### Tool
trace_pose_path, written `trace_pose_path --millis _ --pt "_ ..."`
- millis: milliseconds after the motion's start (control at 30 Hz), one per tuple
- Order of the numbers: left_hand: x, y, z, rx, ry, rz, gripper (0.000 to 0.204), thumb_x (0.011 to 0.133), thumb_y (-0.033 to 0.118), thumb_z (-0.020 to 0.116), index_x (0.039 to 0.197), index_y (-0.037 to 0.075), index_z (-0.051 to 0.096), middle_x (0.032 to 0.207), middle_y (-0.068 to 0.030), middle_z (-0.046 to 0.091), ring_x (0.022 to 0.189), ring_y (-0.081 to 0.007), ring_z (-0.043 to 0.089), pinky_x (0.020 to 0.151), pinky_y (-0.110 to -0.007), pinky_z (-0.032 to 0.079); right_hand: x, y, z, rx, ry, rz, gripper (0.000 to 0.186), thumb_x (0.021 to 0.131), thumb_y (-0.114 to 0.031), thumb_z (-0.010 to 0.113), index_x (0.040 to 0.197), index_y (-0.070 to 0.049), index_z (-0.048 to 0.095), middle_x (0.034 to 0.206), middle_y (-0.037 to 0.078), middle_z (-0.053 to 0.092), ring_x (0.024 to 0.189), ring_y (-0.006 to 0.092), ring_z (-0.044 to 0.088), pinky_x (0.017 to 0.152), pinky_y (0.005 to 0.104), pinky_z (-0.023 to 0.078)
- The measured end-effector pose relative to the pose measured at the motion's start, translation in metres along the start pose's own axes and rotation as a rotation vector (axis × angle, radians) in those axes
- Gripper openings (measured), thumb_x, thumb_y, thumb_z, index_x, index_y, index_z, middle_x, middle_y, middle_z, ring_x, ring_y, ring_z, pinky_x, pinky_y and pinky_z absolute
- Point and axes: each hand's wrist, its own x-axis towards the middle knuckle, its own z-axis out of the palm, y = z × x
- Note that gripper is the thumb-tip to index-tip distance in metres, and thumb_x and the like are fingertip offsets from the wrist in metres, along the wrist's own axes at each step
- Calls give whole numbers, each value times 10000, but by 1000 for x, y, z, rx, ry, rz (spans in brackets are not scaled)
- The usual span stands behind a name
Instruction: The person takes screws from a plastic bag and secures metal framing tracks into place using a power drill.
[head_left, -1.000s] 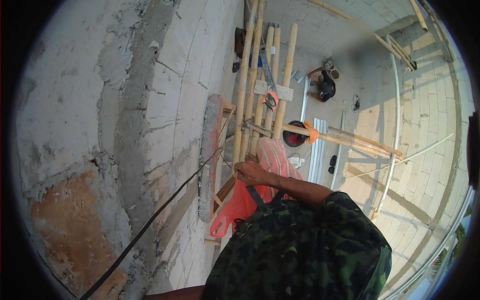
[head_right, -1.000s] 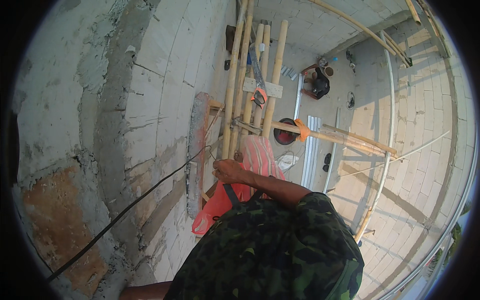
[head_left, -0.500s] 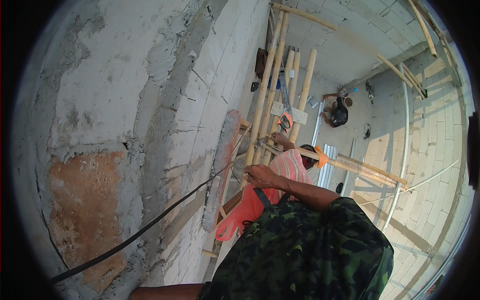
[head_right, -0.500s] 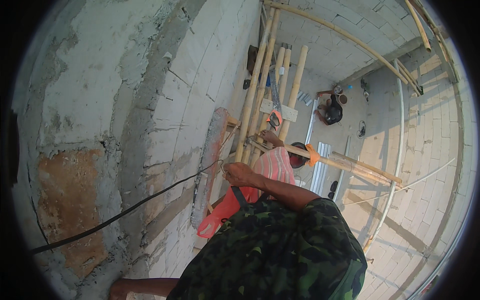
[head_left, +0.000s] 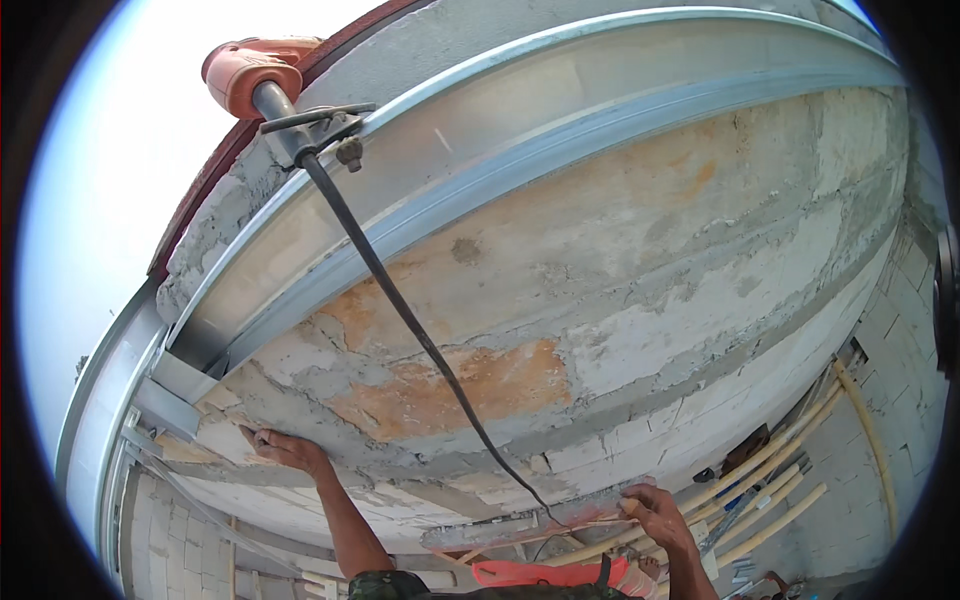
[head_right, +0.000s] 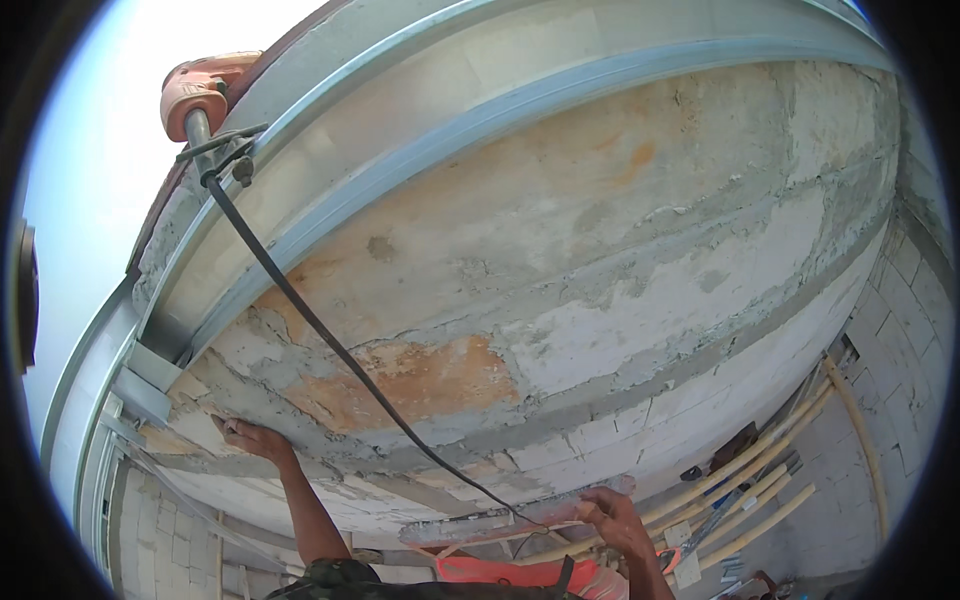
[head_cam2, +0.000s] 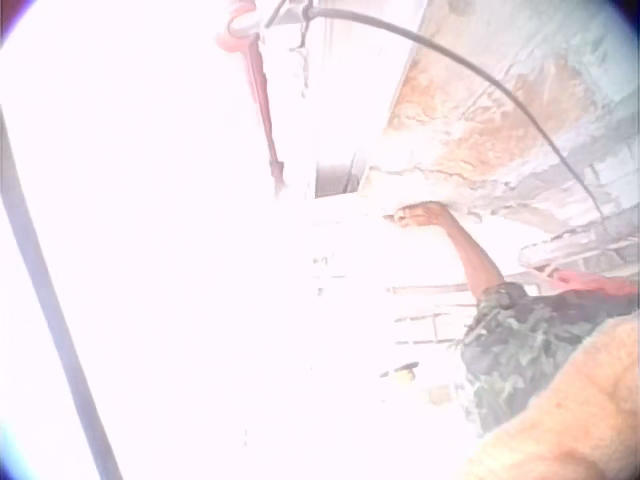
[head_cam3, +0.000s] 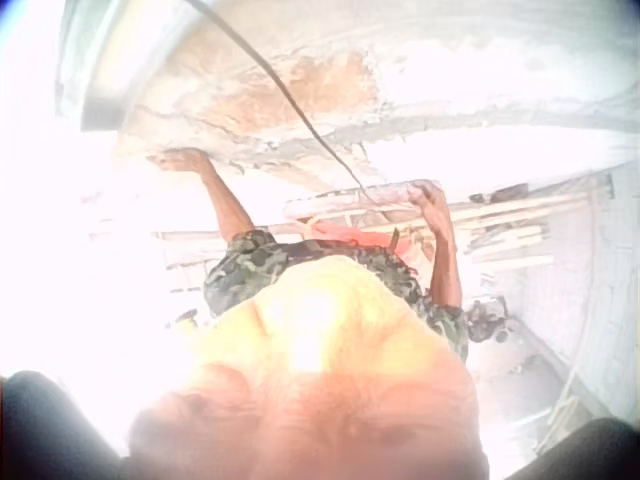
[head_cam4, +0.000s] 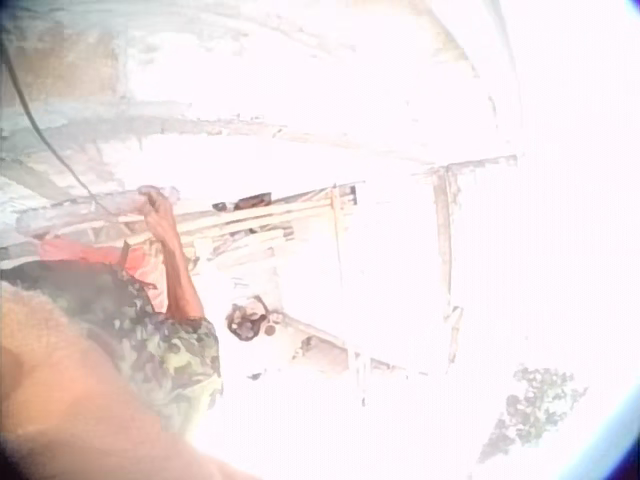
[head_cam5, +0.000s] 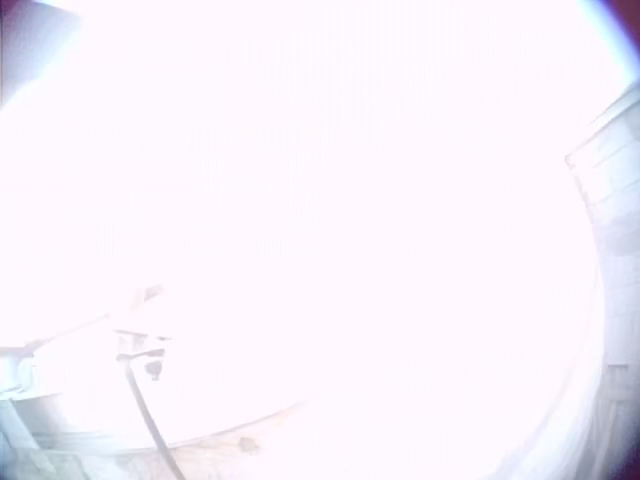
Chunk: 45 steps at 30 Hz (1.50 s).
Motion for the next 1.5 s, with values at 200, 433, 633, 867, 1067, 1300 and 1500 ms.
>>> trace_pose_path --millis 200,433,633,867,1067,1300,1500 --pt "-5 32 8 -94 -7 -113 530 1024 282 286 1410 -80 258 1452 -250 303 1299 -339 363 1073 -401 314 -61 -200 -52 -48 -160 -844 350 795 -111 700 1083 64 602 877 141 631 762 219 649 675 315 536" --pt "5 -6 -22 23 -62 -102 479 1017 221 361 1368 -96 290 1489 -193 305 1098 -245 465 934 -319 392 -79 -451 33 -559 32 -1742 434 889 -342 592 1113 30 569 831 104 577 559 128 550 525 257 465" --pt "4 36 -17 -151 -219 -224 410 1010 181 393 1327 -79 383 1445 -188 380 1062 -195 486 923 -306 395 -67 -579 142 -971 191 -1815 453 881 -344 593 1118 41 560 835 120 582 574 140 561 528 262 471" --pt "14 24 -97 -154 -267 -289 344 995 210 470 1222 -45 505 1242 -164 561 1035 -193 554 918 -308 428 -17 -625 208 -1211 152 -1537 476 873 -346 595 1125 55 548 839 138 587 590 154 573 531 269 478" --pt "-17 46 -144 -217 -230 -518 268 967 183 536 1060 -61 597 1084 -165 641 1010 -207 604 914 -342 482 -11 -628 197 -1155 144 -1503 496 865 -349 596 1130 66 539 843 153 592 605 166 583 534 274 483" --pt "-29 68 -157 -421 -148 -613 210 924 130 600 1006 -63 612 963 -165 670 885 -230 656 850 -365 541 -8 -626 185 -1084 179 -1528 519 856 -351 597 1137 80 528 847 171 597 622 180 595 537 280 490" --pt "-22 86 -183 -473 -62 -567 184 898 97 601 973 -70 608 920 -191 671 803 -262 674 784 -379 564 -16 -621 199 -1034 177 -1596 539 848 -353 599 1142 92 518 851 186 602 636 192 605 539 286 496"
